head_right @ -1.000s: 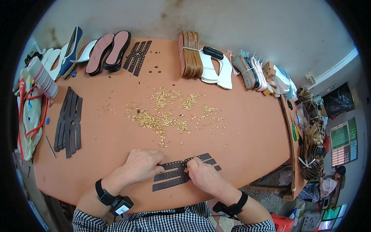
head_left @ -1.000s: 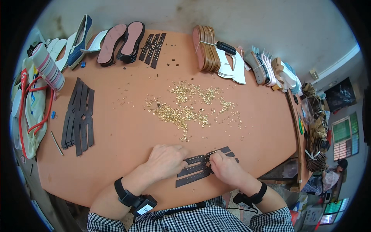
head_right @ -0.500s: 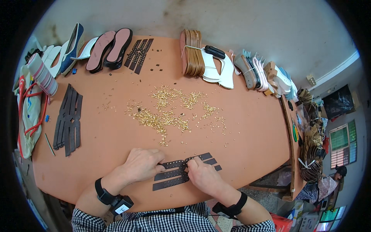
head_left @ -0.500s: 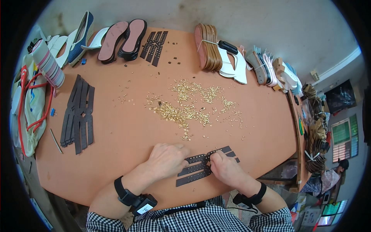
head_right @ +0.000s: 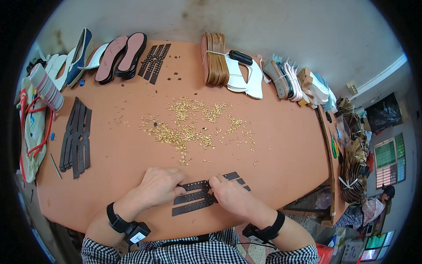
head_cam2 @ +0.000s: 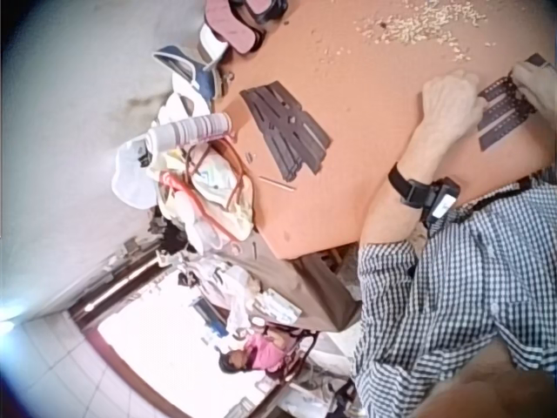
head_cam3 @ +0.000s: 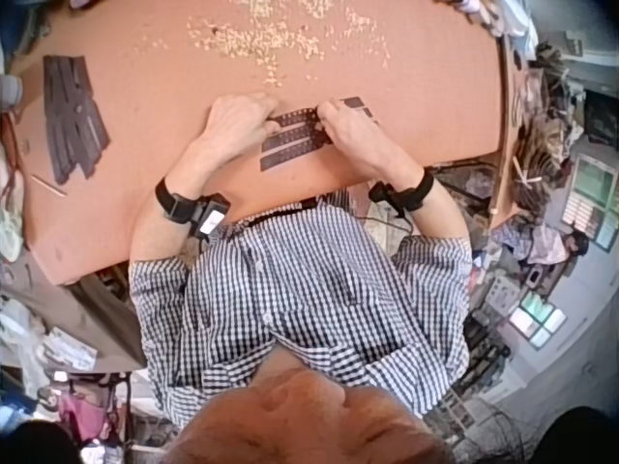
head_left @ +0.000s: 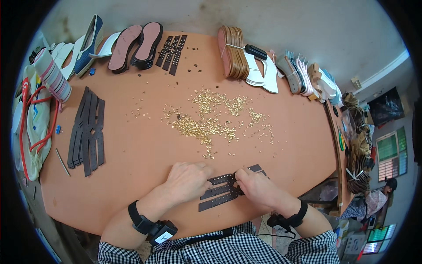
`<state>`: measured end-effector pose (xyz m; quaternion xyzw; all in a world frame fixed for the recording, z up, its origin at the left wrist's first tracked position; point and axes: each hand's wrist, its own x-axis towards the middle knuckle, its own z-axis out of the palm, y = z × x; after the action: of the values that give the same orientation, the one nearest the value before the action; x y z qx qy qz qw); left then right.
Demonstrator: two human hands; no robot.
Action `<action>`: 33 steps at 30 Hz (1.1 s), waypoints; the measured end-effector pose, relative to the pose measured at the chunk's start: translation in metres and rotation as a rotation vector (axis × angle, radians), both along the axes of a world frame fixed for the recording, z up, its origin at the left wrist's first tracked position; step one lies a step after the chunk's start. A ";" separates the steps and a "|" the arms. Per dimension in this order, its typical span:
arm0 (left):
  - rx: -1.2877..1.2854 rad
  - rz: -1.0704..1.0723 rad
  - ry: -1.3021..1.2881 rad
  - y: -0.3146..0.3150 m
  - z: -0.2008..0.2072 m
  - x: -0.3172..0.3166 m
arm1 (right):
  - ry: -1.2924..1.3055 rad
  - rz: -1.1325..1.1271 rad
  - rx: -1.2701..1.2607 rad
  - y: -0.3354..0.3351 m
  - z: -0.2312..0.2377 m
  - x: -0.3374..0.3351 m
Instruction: Sort and arrange small decorative components onto shoe strap templates.
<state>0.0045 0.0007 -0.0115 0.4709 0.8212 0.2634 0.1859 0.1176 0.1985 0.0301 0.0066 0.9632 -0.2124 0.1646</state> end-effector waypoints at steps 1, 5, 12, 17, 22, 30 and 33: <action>-0.001 -0.002 0.000 0.001 0.001 0.000 | -0.010 0.001 -0.002 0.003 -0.002 -0.001; -0.015 -0.004 0.000 0.000 0.002 0.000 | -0.114 0.027 0.043 0.010 -0.009 -0.010; -0.063 -0.006 -0.010 0.000 0.002 0.000 | -0.276 0.045 0.090 0.005 0.005 -0.029; -0.076 -0.012 -0.001 0.001 0.003 0.000 | -0.226 0.078 0.167 0.005 -0.004 -0.026; -0.104 0.000 -0.030 0.001 0.006 -0.002 | -0.157 0.017 0.064 0.007 -0.007 -0.018; -0.099 -0.020 -0.035 -0.002 0.011 -0.003 | -0.097 -0.330 -0.167 0.043 -0.007 -0.028; -0.115 -0.028 -0.045 0.001 0.009 -0.003 | -0.008 -0.452 -0.041 0.071 -0.020 -0.042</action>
<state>0.0015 0.0014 -0.0020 0.4650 0.8237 0.2237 0.2349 0.0759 0.2698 0.0098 0.2198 0.9321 -0.2633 0.1166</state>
